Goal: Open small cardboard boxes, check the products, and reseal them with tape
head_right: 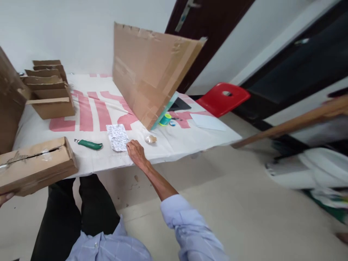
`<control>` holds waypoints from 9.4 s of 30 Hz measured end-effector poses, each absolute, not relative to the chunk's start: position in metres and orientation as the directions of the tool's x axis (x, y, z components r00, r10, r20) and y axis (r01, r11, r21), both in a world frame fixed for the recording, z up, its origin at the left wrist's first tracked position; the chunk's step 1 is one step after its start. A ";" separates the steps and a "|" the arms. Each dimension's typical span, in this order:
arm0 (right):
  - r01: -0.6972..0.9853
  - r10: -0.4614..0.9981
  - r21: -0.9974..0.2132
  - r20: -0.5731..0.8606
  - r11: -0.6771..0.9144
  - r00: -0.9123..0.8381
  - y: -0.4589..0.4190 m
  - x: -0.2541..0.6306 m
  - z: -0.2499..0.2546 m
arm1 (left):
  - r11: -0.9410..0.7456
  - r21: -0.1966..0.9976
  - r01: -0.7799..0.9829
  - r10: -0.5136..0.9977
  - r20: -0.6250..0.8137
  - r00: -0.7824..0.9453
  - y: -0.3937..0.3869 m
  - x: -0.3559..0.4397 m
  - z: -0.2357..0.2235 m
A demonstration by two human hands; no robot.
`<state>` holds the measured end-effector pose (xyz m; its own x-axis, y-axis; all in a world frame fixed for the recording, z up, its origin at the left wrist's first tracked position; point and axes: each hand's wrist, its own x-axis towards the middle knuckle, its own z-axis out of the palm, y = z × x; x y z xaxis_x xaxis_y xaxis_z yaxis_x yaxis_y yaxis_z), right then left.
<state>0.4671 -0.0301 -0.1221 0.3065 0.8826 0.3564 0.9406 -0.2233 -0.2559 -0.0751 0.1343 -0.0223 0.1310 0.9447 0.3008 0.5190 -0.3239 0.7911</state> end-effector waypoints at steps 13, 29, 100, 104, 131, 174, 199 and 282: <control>0.974 0.874 -0.155 0.436 -0.163 0.215 -0.052 0.454 -0.143 | -0.318 0.947 0.036 0.864 0.274 0.423 0.114 -0.075 -0.007; 0.864 0.776 -0.389 0.631 0.320 -0.003 0.003 0.317 -0.024 | -0.407 0.889 0.208 0.866 0.303 0.398 0.085 -0.076 -0.012; -0.090 0.997 -0.995 -0.036 -0.030 0.074 -0.092 0.290 0.018 | -0.982 0.001 0.189 0.112 0.807 0.580 -0.028 0.107 0.043; -0.158 0.994 -0.983 -0.101 -0.094 0.041 -0.094 0.308 0.002 | -0.991 -0.017 0.136 0.073 0.773 0.631 -0.022 0.126 0.033; 0.145 0.918 -0.987 -0.004 -0.067 0.397 -0.079 0.445 -0.044 | -0.989 0.145 -0.002 0.096 0.669 0.737 0.022 0.237 -0.035; 0.843 0.917 -0.526 0.273 -0.110 0.291 -0.031 0.511 -0.092 | -0.925 0.355 0.135 0.326 0.561 0.761 0.041 0.236 -0.080; 0.864 0.927 -0.474 0.222 -0.168 0.303 -0.037 0.507 -0.097 | -0.903 0.409 0.130 0.409 0.725 0.555 -0.016 0.116 0.007; 0.748 0.859 -0.610 0.500 0.263 0.106 0.059 0.307 -0.029 | -0.415 0.792 0.448 0.869 0.199 0.453 0.091 -0.067 0.018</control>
<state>0.3074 0.0590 -0.0289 0.1060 0.8594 0.5002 0.7478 0.2626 -0.6097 -0.0667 0.0910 0.0181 0.4532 0.8688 0.1993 0.4475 -0.4151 0.7921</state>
